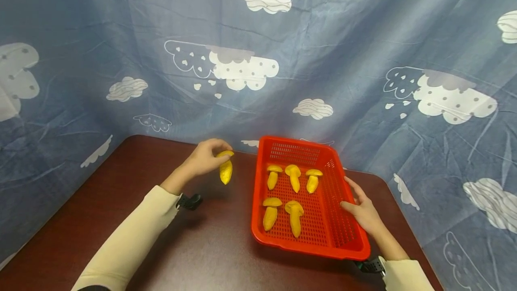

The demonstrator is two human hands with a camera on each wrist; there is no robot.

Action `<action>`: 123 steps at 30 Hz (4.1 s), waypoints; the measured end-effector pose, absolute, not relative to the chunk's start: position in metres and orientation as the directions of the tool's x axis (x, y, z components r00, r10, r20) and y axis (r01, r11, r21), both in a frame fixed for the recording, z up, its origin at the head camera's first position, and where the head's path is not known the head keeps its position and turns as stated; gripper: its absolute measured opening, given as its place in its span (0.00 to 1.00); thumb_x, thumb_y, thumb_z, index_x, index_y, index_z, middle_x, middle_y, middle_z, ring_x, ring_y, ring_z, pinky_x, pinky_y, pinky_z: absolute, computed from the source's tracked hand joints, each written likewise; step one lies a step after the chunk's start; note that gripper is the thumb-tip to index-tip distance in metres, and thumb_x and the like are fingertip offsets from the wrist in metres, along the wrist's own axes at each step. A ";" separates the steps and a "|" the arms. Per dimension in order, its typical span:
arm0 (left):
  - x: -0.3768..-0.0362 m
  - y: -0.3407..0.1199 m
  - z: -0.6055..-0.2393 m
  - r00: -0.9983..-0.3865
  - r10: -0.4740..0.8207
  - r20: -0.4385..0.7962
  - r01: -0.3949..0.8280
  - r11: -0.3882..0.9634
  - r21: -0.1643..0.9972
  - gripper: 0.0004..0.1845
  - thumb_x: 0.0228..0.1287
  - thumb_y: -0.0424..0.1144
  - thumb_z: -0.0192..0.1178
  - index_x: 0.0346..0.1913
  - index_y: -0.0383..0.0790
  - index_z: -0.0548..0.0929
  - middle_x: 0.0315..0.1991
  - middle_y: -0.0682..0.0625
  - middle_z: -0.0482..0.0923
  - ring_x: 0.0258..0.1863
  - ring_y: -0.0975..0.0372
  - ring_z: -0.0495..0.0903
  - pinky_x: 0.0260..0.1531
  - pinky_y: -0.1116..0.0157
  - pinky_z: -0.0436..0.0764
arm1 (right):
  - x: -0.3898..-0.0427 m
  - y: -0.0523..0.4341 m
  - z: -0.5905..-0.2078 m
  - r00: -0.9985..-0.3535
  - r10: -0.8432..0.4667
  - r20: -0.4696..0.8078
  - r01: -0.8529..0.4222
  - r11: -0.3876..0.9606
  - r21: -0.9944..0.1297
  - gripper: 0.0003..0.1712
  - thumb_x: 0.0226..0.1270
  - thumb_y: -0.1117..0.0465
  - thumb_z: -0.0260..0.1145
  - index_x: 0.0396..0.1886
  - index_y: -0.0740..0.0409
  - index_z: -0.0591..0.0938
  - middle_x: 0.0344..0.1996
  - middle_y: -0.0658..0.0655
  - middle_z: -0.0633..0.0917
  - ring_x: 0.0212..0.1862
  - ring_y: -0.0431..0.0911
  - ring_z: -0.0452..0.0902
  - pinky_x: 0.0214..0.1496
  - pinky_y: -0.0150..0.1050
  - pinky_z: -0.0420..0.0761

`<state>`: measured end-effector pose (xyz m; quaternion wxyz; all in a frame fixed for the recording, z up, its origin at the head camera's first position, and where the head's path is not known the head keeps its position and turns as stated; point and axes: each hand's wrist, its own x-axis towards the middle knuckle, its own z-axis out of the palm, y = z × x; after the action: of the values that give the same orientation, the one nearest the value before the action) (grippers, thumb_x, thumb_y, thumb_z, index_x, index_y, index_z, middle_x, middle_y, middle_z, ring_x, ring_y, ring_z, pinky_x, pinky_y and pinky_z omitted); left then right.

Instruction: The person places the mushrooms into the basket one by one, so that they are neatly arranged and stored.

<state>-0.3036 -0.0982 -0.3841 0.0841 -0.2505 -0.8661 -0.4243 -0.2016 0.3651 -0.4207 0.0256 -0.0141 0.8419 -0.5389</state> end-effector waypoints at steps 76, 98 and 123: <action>-0.296 0.121 -0.364 -0.716 0.642 0.273 0.631 0.428 0.648 0.11 0.62 0.45 0.63 0.46 0.49 0.83 0.45 0.60 0.83 0.43 0.70 0.76 0.42 0.77 0.72 | -0.203 0.366 -0.421 -0.998 -0.061 -0.016 -0.012 0.433 -0.901 0.43 0.69 0.66 0.59 0.77 0.52 0.48 0.46 0.69 0.80 0.33 0.45 0.85 0.32 0.43 0.85; -0.287 0.145 -0.389 -0.702 0.706 0.090 0.588 0.504 0.633 0.07 0.61 0.47 0.64 0.41 0.52 0.83 0.39 0.63 0.82 0.40 0.73 0.77 0.37 0.79 0.74 | -0.204 0.363 -0.420 -0.999 -0.041 -0.020 -0.002 0.480 -0.877 0.42 0.70 0.65 0.57 0.77 0.51 0.48 0.48 0.75 0.78 0.33 0.43 0.84 0.32 0.42 0.84; -0.286 0.162 -0.415 -0.644 0.764 -0.043 0.610 0.546 0.574 0.08 0.58 0.49 0.67 0.39 0.53 0.83 0.37 0.64 0.80 0.38 0.73 0.76 0.39 0.78 0.73 | -0.205 0.368 -0.424 -0.998 -0.064 -0.020 -0.011 0.454 -0.891 0.42 0.71 0.64 0.57 0.77 0.50 0.46 0.43 0.68 0.82 0.31 0.47 0.85 0.30 0.44 0.84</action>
<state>-0.2861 0.1615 -0.4152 -0.1456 -0.3959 -0.8672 -0.2647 -0.2050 0.3679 -0.4244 0.0253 -0.0220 0.8524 -0.5218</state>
